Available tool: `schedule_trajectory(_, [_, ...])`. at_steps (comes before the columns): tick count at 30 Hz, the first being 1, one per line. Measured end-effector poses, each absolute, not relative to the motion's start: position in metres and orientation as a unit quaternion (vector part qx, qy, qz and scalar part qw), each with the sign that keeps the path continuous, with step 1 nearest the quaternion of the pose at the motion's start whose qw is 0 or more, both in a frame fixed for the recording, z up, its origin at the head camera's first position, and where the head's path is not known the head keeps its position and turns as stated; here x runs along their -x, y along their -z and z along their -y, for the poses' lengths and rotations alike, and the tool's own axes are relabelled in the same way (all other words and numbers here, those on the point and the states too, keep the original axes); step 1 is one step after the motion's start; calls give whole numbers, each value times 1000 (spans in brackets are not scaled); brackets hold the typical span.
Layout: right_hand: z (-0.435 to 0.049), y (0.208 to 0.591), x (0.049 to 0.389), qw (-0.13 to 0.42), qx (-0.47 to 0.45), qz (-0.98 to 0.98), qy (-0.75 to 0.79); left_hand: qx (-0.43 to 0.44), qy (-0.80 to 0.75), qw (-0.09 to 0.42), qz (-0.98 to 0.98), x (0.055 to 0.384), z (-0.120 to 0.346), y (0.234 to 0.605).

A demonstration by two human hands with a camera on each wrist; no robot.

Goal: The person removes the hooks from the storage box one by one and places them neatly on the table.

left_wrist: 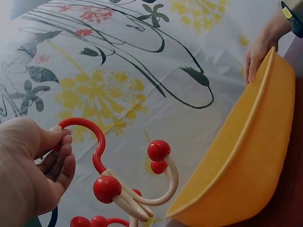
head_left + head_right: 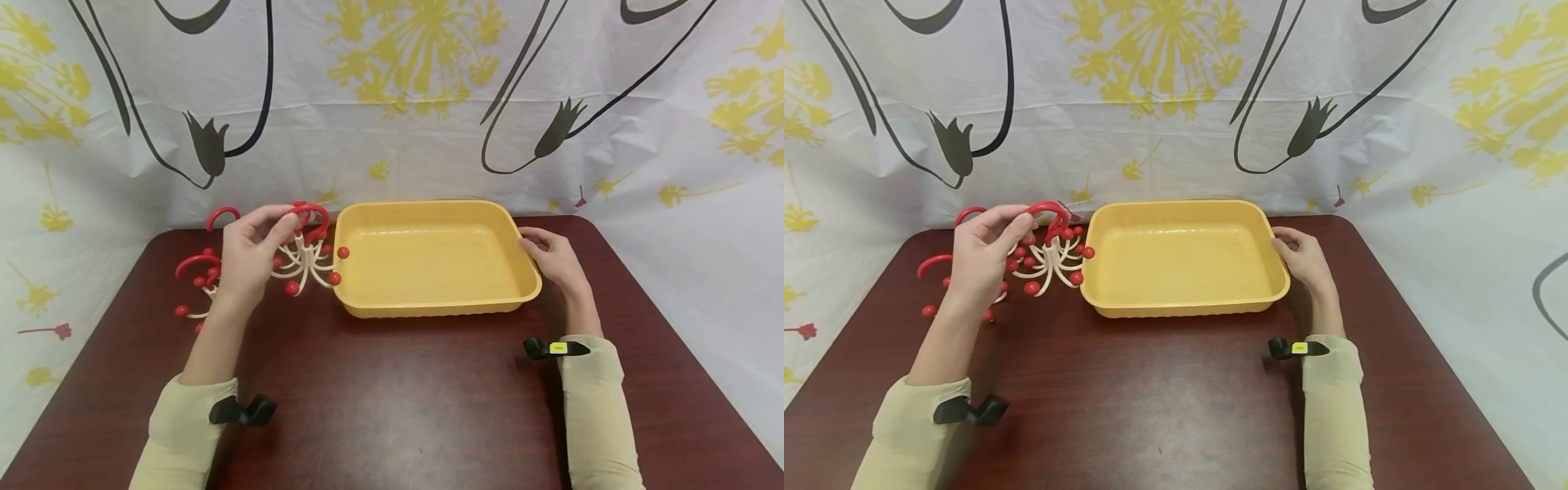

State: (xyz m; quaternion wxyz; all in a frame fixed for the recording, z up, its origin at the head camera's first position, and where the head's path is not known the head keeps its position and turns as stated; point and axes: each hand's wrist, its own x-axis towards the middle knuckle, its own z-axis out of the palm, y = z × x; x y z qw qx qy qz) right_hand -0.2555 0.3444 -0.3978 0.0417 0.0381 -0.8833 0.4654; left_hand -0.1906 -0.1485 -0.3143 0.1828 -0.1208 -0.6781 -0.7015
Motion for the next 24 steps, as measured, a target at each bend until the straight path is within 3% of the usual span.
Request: schedule_trajectory(24, [-345,399,256,39,-34,880,-472,78,723,176,664,184,175,344])
